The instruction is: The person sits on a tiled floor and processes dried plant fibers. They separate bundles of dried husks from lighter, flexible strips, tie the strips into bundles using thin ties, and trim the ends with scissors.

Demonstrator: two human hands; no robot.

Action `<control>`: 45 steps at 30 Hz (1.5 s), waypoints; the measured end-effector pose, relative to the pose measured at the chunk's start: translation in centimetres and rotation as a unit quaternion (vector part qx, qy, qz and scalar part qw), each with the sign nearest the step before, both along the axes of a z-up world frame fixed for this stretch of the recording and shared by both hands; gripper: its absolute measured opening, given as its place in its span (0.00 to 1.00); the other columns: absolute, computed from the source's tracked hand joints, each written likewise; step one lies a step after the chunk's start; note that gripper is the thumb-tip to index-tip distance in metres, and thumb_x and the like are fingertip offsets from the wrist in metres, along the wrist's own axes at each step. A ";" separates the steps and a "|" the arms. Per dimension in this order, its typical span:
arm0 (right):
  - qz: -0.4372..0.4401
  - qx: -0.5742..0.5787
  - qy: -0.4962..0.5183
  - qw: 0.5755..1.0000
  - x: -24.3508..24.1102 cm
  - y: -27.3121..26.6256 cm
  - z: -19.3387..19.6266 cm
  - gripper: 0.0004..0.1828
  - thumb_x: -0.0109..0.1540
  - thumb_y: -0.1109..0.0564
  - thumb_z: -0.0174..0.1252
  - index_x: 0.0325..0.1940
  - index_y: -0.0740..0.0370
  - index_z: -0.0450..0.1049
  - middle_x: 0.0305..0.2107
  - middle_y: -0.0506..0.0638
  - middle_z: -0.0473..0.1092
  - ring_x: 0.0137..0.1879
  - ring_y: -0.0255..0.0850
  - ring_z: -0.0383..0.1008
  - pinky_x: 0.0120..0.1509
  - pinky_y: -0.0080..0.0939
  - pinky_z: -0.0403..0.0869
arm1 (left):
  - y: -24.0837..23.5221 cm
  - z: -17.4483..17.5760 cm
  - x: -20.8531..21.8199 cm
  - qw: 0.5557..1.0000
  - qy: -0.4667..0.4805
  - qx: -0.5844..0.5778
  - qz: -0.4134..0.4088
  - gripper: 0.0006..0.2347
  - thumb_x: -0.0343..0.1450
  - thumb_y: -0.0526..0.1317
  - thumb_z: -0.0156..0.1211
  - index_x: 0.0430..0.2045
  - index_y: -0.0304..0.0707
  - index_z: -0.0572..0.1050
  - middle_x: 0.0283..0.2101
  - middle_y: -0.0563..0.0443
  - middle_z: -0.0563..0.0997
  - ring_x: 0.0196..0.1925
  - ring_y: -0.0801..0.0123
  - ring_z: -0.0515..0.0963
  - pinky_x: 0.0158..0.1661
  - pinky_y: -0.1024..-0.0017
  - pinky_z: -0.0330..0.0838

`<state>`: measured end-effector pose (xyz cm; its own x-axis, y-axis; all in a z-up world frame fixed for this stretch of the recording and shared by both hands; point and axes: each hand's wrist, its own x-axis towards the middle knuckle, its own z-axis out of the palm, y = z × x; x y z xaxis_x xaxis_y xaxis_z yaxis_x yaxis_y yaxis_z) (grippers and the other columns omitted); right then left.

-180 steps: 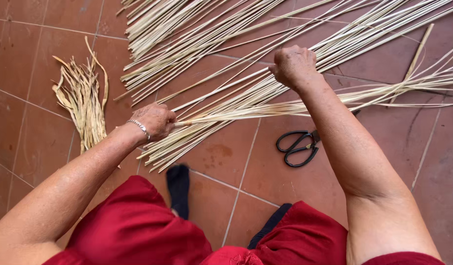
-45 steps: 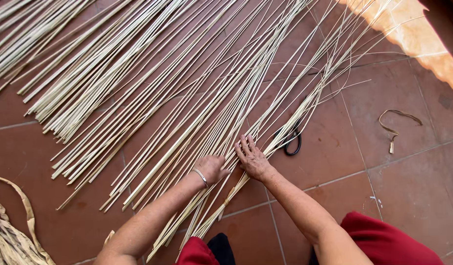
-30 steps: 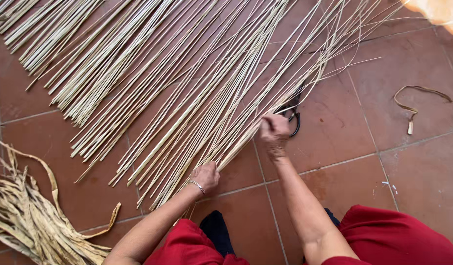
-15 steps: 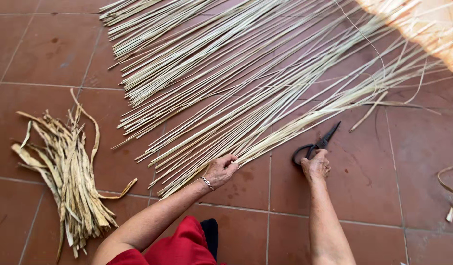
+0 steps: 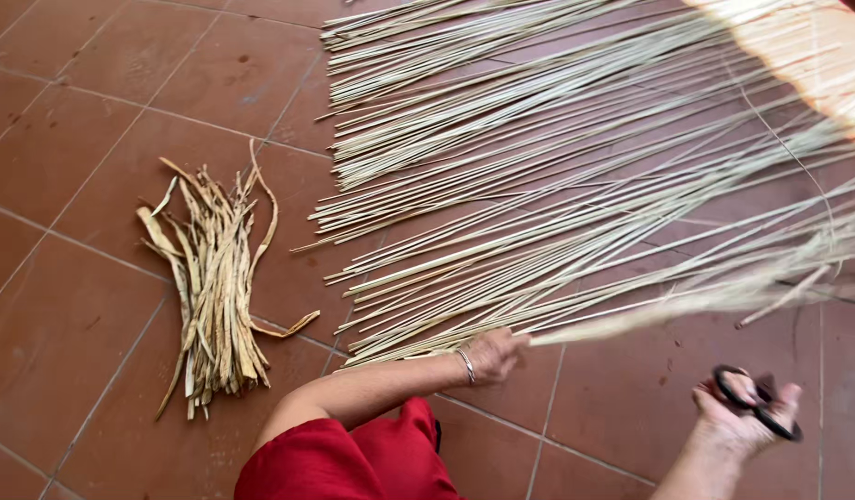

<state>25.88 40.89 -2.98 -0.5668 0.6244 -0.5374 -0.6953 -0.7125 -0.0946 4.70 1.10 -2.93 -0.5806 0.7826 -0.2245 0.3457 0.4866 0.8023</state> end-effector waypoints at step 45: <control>0.472 0.435 -0.511 0.572 -16.6 -14.3 -2.1 0.16 0.69 0.63 0.59 0.55 0.53 0.60 0.25 0.46 0.62 0.24 0.33 0.61 0.27 0.36 0.60 | -46.5 0.5 -16.8 0.678 -0.058 -0.458 0.572 0.74 0.43 0.66 0.82 0.72 0.43 0.22 0.78 0.30 0.28 0.79 0.41 0.23 0.66 0.33 0.14</control>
